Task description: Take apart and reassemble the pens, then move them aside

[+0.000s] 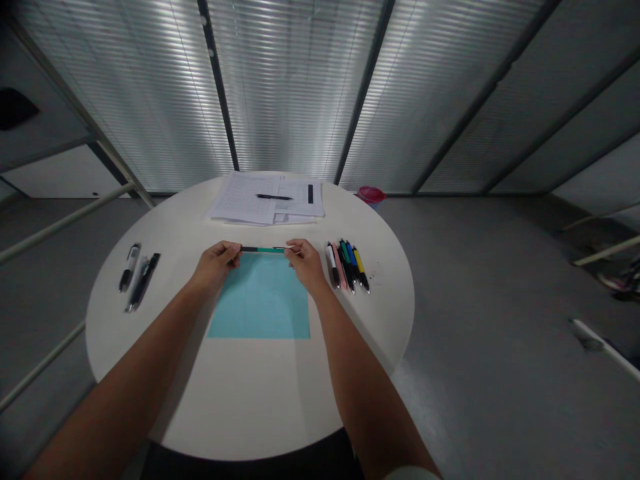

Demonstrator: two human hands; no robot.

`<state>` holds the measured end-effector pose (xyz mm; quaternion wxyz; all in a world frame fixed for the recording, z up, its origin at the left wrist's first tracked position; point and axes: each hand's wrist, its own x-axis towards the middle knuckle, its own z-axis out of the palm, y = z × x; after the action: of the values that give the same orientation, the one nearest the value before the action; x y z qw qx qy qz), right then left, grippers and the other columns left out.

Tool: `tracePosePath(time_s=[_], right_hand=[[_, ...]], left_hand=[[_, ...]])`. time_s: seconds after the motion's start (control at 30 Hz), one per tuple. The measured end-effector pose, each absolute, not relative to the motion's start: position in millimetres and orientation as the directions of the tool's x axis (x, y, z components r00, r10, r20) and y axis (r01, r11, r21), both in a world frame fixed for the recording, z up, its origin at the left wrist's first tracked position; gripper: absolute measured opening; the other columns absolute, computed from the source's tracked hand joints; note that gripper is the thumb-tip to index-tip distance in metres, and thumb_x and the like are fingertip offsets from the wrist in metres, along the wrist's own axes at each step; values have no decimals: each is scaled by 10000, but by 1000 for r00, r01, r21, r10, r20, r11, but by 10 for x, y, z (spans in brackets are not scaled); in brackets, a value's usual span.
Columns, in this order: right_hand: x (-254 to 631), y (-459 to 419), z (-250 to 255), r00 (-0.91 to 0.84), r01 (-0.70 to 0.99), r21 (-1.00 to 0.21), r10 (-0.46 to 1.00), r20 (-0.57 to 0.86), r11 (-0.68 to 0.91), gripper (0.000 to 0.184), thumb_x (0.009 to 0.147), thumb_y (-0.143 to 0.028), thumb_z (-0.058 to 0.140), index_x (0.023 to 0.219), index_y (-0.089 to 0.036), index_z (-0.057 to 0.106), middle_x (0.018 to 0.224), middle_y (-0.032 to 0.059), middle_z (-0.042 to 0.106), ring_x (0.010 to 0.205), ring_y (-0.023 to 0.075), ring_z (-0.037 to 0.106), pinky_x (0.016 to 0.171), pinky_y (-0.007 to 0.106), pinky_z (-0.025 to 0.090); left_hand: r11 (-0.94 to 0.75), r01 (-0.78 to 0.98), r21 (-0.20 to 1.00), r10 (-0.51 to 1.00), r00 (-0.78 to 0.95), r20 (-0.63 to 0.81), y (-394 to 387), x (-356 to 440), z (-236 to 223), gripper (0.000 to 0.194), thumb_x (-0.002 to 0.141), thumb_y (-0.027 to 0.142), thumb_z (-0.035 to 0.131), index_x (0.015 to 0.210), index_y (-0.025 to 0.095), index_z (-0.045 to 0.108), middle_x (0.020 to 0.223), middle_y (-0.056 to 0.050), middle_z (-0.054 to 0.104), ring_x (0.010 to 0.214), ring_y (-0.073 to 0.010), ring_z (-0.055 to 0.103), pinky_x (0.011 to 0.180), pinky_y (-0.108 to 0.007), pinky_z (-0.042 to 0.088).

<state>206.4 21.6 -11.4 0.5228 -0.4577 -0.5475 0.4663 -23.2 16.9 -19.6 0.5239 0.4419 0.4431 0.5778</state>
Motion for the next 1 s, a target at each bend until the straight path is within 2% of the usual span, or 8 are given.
tracePosePath(time_s=[0.1,0.27,0.37,0.5,0.77,0.83,1.0], right_hand=[[2062,203,-90,-19,37,-988,989,149,150,301,765,-468,633,917,-210,606,725,-26,591,545,93,510,515,244,371],[2065,193,-76,-30,71,-987,989,142,144,311,819,-513,563,800,-204,581,604,-29,563,532,100,486,524,247,373],[2070,203,-93,-35,45,-989,990,140,141,280,772,-464,621,882,-209,588,692,-25,607,538,92,497,520,242,375],[2067,200,-91,-32,58,-986,988,152,153,332,716,-423,671,965,-216,599,784,-21,622,549,87,515,519,241,383],[2055,170,-47,-26,103,-983,988,149,151,327,837,-518,538,797,-198,590,549,-41,530,512,100,471,516,243,363],[2059,178,-61,-31,91,-986,990,139,141,310,818,-505,564,785,-198,588,576,-36,548,520,97,475,520,241,366],[2069,210,-104,-34,32,-990,990,134,135,292,733,-412,651,937,-207,609,737,-32,603,536,88,520,507,237,373]], left_hand=[[-63,-209,976,997,-60,52,155,-228,-185,241,719,382,749,724,162,652,617,-11,587,541,-90,498,538,-227,374],[-62,-200,978,997,-59,51,158,-225,-191,235,714,377,750,740,164,654,630,-9,592,538,-91,502,537,-229,380],[-60,-206,977,996,-75,45,170,-226,-199,244,710,386,749,731,163,650,625,-8,590,531,-91,500,531,-228,377],[-64,-201,977,997,-65,52,173,-230,-208,250,723,390,741,738,160,645,624,-7,586,531,-90,499,528,-224,373],[-72,-205,976,997,-55,62,173,-237,-217,233,739,377,731,768,160,650,622,-6,587,538,-88,506,536,-223,370],[-65,-216,974,997,-57,54,173,-233,-203,234,727,374,739,761,160,649,622,-6,590,532,-88,506,531,-224,369],[-40,-226,973,997,-73,24,165,-222,-170,248,710,381,746,743,157,644,614,-9,587,525,-90,505,526,-226,376]])
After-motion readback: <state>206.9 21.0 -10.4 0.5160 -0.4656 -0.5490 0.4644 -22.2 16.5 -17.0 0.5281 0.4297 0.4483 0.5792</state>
